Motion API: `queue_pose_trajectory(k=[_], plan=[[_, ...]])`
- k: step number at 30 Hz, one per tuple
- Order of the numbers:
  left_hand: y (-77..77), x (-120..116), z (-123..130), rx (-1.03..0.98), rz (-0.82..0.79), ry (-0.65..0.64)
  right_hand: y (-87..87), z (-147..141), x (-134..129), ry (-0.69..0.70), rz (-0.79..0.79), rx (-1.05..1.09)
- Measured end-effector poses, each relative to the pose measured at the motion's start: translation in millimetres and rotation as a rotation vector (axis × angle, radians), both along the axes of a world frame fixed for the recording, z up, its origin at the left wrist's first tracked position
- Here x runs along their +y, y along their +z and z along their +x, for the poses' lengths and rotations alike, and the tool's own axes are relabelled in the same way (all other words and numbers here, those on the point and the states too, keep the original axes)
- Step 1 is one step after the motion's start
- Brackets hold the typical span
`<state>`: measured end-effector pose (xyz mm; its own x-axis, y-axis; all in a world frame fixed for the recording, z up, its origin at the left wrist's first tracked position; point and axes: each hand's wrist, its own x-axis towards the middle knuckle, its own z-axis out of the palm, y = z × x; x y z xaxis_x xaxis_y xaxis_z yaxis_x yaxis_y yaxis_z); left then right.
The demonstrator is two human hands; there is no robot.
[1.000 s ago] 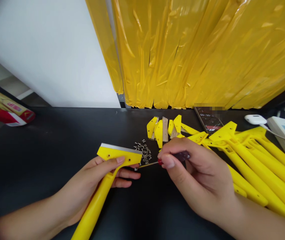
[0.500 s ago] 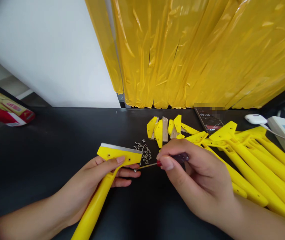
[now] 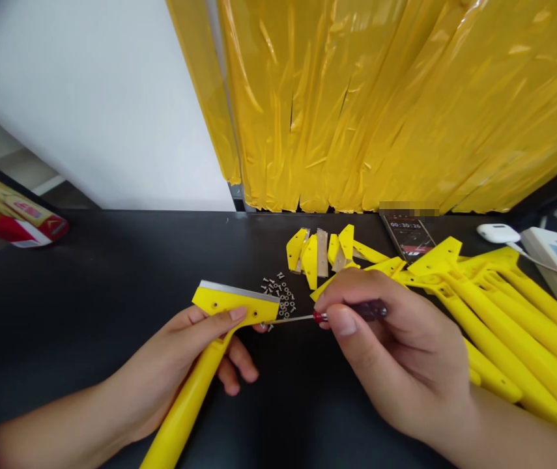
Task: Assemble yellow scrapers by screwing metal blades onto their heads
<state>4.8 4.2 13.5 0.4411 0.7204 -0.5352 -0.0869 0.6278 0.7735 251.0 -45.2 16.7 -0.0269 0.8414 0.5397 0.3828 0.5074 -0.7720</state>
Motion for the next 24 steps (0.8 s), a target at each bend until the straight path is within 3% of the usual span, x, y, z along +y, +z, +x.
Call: queue_pose_trajectory(k=[8,24], plan=[[-5.3,1.1,-6.2,0.031,0.028,-0.125,0.1,-0.9,0.6,0.029,-0.007,0.037],[-5.6,0.6,-4.8,0.040,0.025,-0.128,5.5,2.3,2.5,0.108,0.040,-0.047]])
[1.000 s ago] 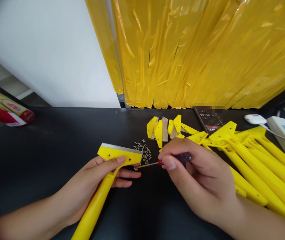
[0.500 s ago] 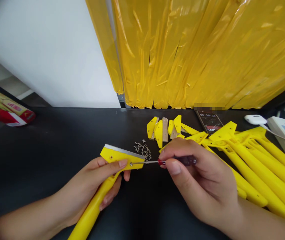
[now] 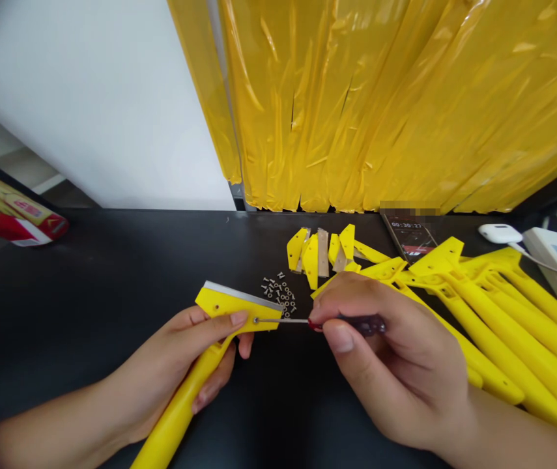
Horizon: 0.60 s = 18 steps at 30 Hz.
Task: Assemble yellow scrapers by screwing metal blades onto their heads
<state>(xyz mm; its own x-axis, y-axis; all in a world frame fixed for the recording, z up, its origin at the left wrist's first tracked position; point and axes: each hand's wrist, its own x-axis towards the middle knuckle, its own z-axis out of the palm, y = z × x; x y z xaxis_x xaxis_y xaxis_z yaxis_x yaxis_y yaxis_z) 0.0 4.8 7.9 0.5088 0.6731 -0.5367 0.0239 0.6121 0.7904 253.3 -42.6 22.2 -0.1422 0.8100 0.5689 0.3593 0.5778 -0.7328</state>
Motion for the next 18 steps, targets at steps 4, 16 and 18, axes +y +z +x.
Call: queue_pose_trajectory(k=[4,16,18], plan=[[0.9,-0.9,0.4,0.003,0.010,0.006,10.0,1.0,-0.2,0.034,0.044,-0.088],[-5.3,-2.8,0.0,0.014,0.042,0.006,52.1,-29.1,2.3,0.064,0.254,-0.532],[-6.1,-2.6,-0.3,0.001,0.053,0.014,57.8,-34.4,-0.3,0.043,0.206,-0.576]])
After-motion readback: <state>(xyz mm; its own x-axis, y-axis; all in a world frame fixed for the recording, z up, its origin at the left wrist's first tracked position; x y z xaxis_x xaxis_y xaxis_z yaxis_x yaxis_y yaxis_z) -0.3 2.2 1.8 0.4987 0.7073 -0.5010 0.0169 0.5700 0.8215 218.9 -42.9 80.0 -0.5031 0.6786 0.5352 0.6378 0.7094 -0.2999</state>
